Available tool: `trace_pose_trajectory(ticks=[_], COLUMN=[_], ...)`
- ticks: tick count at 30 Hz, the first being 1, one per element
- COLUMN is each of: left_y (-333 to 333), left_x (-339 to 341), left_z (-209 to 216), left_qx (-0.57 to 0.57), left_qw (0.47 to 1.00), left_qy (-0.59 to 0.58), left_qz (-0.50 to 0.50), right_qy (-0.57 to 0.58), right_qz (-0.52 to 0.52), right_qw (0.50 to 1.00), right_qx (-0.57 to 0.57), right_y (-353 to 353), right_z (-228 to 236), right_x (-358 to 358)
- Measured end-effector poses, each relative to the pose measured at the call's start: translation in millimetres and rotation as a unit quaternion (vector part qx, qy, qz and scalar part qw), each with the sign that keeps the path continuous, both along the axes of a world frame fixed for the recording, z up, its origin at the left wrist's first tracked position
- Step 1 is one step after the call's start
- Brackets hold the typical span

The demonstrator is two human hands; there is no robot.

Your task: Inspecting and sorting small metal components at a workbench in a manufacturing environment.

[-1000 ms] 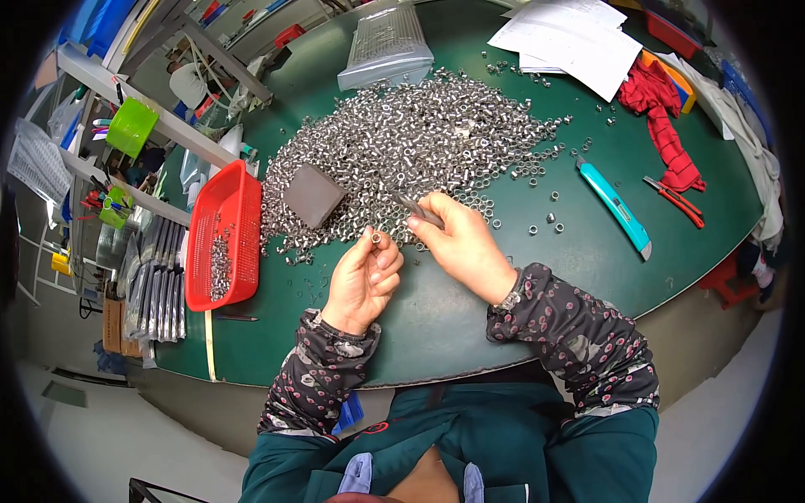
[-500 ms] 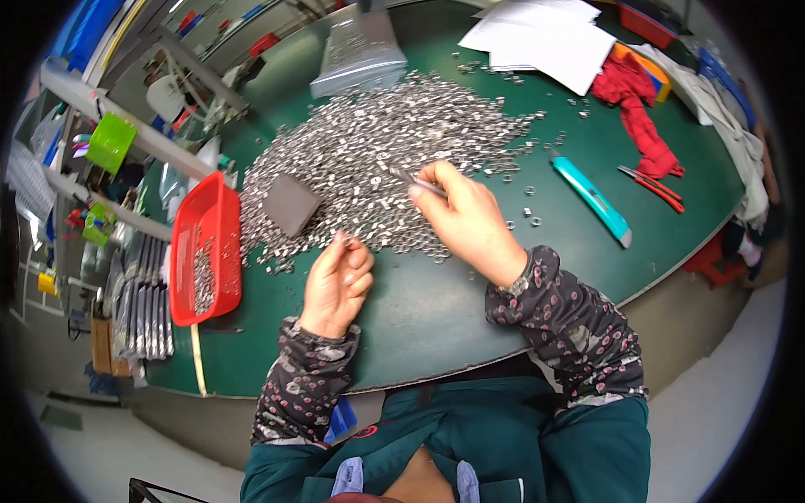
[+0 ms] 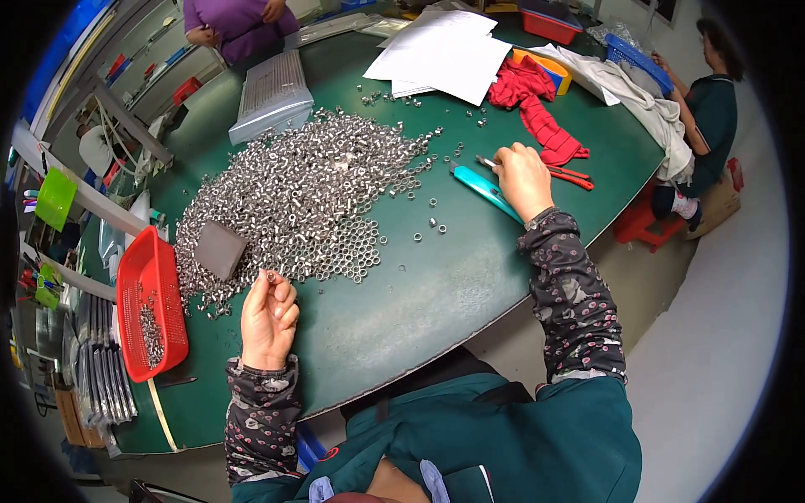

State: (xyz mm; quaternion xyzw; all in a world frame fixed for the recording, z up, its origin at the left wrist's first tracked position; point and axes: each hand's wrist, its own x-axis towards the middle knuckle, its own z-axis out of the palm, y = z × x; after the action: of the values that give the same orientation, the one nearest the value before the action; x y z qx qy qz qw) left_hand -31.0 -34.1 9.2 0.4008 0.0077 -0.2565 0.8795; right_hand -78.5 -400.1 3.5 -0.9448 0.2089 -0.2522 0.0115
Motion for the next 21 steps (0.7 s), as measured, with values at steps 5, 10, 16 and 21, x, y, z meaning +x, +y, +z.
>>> trace_pose_trajectory(ticks=[5, 10, 16, 21], left_y=[-1.4, 4.3, -0.2, 3.4], left_x=[3.8, -2.4, 1.9, -1.1], left_z=[-1.6, 2.9, -3.5, -4.0], left_qx=[-0.009, -0.003, -0.021, -0.019], left_qw=[1.0, 1.0, 1.0, 1.0], left_qy=[0.001, -0.009, -0.004, -0.014], left_qz=[0.002, 0.018, -0.012, -0.018], right_qy=[-0.067, -0.063, -0.07, -0.146], right_qz=[0.059, 0.122, 0.138, 0.291], right_qw=[0.996, 0.99, 0.986, 0.945], right_qx=[0.018, -0.025, -0.06, -0.025], right_y=[5.7, 29.9, 56.1, 105.6], right_z=[15.8, 20.4, 39.1, 84.0], right_x=[-6.2, -25.1, -47.0, -40.4])
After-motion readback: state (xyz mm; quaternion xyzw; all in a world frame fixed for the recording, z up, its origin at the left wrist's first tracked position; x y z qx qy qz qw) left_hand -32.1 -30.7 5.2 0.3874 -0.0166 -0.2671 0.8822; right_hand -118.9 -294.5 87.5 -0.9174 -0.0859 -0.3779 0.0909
